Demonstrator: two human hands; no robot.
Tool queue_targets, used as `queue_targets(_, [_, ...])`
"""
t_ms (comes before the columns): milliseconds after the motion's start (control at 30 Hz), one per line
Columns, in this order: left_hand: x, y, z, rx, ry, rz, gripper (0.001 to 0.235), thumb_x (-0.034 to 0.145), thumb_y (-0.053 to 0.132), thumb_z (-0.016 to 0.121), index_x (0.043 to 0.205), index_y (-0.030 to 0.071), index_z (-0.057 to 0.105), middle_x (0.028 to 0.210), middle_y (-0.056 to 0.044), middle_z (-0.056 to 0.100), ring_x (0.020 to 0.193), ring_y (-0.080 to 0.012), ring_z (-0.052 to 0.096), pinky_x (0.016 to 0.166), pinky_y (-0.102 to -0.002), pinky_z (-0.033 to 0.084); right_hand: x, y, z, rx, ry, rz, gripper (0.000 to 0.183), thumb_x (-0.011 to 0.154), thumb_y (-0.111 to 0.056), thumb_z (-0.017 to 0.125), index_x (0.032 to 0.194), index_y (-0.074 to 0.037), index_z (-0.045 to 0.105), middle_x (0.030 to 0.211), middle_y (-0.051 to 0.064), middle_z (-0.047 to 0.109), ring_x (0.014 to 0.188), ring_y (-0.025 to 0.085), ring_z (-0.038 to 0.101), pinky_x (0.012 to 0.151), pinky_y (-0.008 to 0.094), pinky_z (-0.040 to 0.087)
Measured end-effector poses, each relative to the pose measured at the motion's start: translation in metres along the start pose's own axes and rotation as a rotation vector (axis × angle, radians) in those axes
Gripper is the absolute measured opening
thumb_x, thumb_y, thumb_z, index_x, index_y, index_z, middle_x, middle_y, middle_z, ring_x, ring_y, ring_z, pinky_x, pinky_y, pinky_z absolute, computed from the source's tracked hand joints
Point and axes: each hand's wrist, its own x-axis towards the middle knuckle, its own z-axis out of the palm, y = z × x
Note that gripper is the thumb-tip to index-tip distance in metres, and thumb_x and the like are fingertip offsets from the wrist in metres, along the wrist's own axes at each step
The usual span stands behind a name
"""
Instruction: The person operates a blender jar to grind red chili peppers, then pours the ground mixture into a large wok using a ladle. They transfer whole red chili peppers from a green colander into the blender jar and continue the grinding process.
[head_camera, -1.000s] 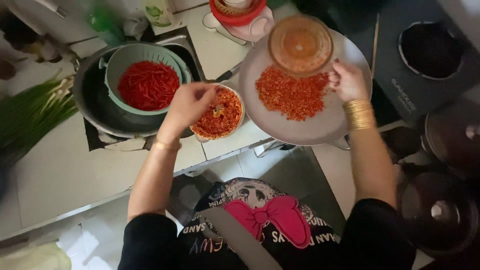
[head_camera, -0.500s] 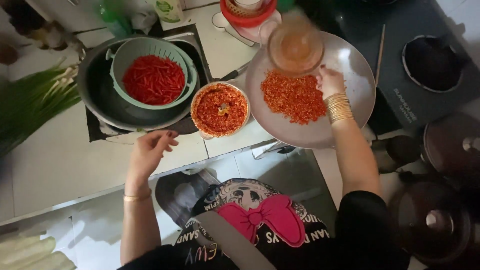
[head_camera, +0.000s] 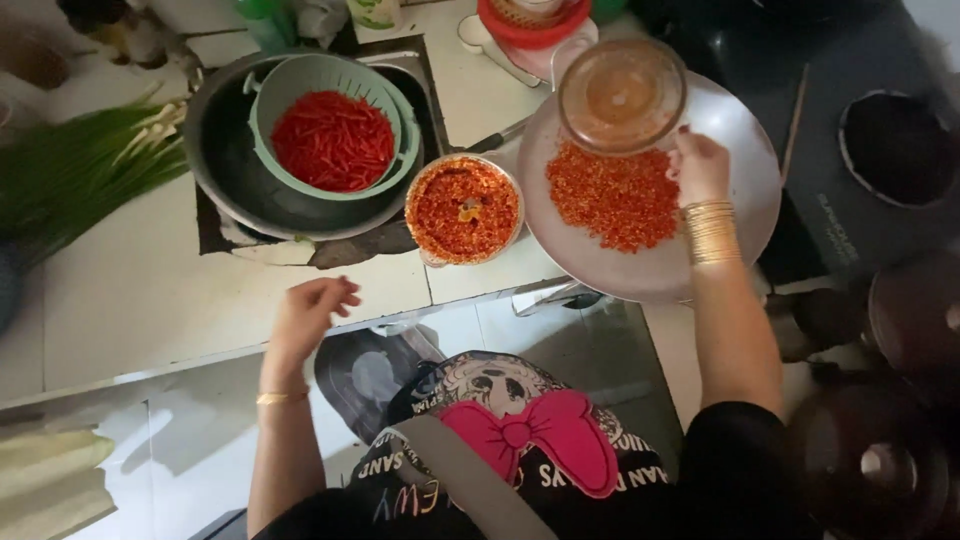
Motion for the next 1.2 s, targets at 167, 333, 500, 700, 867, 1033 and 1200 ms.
queue_targets(167, [0.036, -0.033, 0.066, -0.092, -0.26, 0.015, 0.026, 0.1, 0.021, 0.059, 0.113, 0.003, 0.074, 0.092, -0.015, 0.077, 0.073, -0.021, 0.069, 0.058, -0.027, 0.051, -0.024, -0.041, 0.014, -0.048, -0.092, -0.305, 0.024, 0.105, -0.032, 0.072, 0.096, -0.01, 0.075, 0.071, 0.008, 0.064, 0.058, 0.013, 0.061, 0.056, 0.03, 0.056])
queue_targets(333, [0.054, -0.027, 0.101, -0.404, -0.392, 0.075, 0.03, 0.101, 0.014, 0.052, 0.12, -0.004, 0.066, 0.104, -0.018, 0.073, 0.081, -0.0178, 0.07, 0.058, -0.02, 0.053, -0.037, -0.061, 0.045, -0.078, -0.158, -0.504, 0.021, 0.108, -0.027, 0.068, 0.103, -0.007, 0.074, 0.079, 0.011, 0.067, 0.059, 0.015, 0.064, 0.056, 0.029, 0.056])
queue_targets(500, [0.052, -0.02, 0.092, -0.334, -0.493, 0.064, 0.027, 0.098, 0.015, 0.055, 0.118, 0.003, 0.069, 0.108, -0.01, 0.075, 0.081, -0.0131, 0.062, 0.064, -0.023, 0.049, -0.051, -0.086, 0.095, -0.318, -0.156, -0.936, 0.015, 0.103, -0.011, 0.063, 0.1, -0.003, 0.075, 0.086, 0.009, 0.073, 0.076, 0.023, 0.063, 0.068, 0.039, 0.048])
queue_targets(700, [0.041, -0.035, 0.076, -0.13, -0.439, 0.031, 0.029, 0.099, 0.017, 0.051, 0.116, 0.007, 0.072, 0.104, -0.005, 0.078, 0.082, -0.0125, 0.065, 0.066, -0.026, 0.05, -0.109, -0.14, 0.168, -0.619, -0.316, -1.06, 0.019, 0.106, -0.008, 0.057, 0.122, -0.002, 0.066, 0.1, 0.013, 0.067, 0.058, 0.013, 0.053, 0.054, 0.028, 0.05])
queue_targets(867, [0.011, -0.051, 0.047, -0.184, -0.331, 0.012, 0.03, 0.102, 0.02, 0.051, 0.117, 0.004, 0.072, 0.104, -0.008, 0.079, 0.078, -0.0118, 0.063, 0.064, -0.024, 0.048, -0.062, -0.088, 0.249, -0.996, -0.187, -1.493, 0.007, 0.094, -0.013, 0.07, 0.095, -0.006, 0.071, 0.085, 0.013, 0.068, 0.065, 0.025, 0.064, 0.048, 0.035, 0.052])
queue_targets(1033, [-0.026, -0.072, 0.013, -0.207, -0.186, -0.017, 0.029, 0.098, 0.008, 0.055, 0.118, 0.002, 0.075, 0.085, -0.017, 0.075, 0.07, -0.0189, 0.062, 0.062, -0.027, 0.051, -0.034, -0.046, 0.289, -1.022, -0.172, -1.729, 0.008, 0.088, -0.008, 0.064, 0.081, -0.008, 0.067, 0.074, 0.009, 0.061, 0.063, 0.026, 0.063, 0.055, 0.036, 0.051])
queue_targets(1200, [-0.064, -0.091, -0.008, -0.267, -0.024, -0.124, 0.029, 0.1, 0.01, 0.057, 0.118, 0.003, 0.077, 0.102, -0.02, 0.081, 0.088, -0.0224, 0.073, 0.077, -0.036, 0.058, 0.0, -0.016, 0.289, -1.161, -0.468, -1.726, 0.01, 0.089, -0.008, 0.066, 0.081, -0.007, 0.071, 0.081, 0.01, 0.066, 0.071, 0.027, 0.064, 0.066, 0.039, 0.052])
